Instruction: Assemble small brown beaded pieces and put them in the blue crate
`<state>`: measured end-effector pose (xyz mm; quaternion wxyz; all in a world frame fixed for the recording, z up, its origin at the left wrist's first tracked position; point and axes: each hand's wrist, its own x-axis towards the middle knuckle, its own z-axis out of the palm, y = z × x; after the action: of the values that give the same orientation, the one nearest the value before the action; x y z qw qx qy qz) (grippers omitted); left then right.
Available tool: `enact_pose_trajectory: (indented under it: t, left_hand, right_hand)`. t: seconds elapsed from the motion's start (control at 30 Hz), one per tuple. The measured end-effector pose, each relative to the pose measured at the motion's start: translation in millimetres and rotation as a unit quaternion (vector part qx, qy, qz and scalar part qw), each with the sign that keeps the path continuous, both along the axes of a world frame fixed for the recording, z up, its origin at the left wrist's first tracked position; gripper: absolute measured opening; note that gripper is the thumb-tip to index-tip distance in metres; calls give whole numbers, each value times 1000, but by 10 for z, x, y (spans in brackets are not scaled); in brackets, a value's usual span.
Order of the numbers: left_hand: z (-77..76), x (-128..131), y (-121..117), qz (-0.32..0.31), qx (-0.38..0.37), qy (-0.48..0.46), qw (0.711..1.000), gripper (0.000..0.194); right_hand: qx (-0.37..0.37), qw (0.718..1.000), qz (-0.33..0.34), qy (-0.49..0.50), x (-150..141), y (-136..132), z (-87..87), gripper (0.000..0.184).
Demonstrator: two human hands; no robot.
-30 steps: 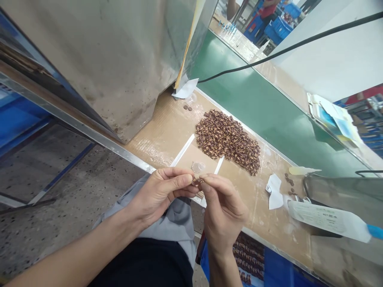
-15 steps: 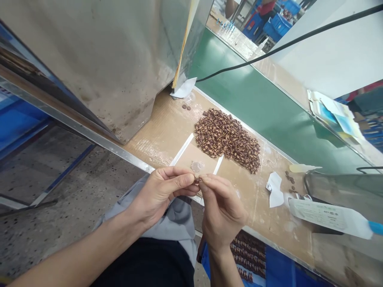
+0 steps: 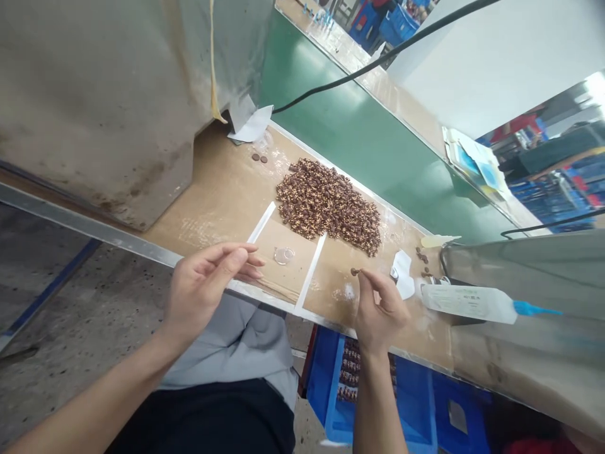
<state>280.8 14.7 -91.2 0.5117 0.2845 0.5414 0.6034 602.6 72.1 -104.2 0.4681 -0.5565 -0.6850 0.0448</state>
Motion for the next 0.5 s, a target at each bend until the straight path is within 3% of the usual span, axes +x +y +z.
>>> enact_pose_trajectory:
  t: [0.1,0.2,0.5]
  left_hand:
    - [-52,-24,5,2,-3,24,1000,41]
    - [-101,-22,-8,0,-5,47,999,36]
    - [-100,10,0,10,-20,61,998,31]
  right_hand:
    - [3,998,-17,-55,241,46,-183,21]
    - [-1,998,-5,-63,285,33,-284,19]
    - [-23,998,-14,-65,327,33,-355,16]
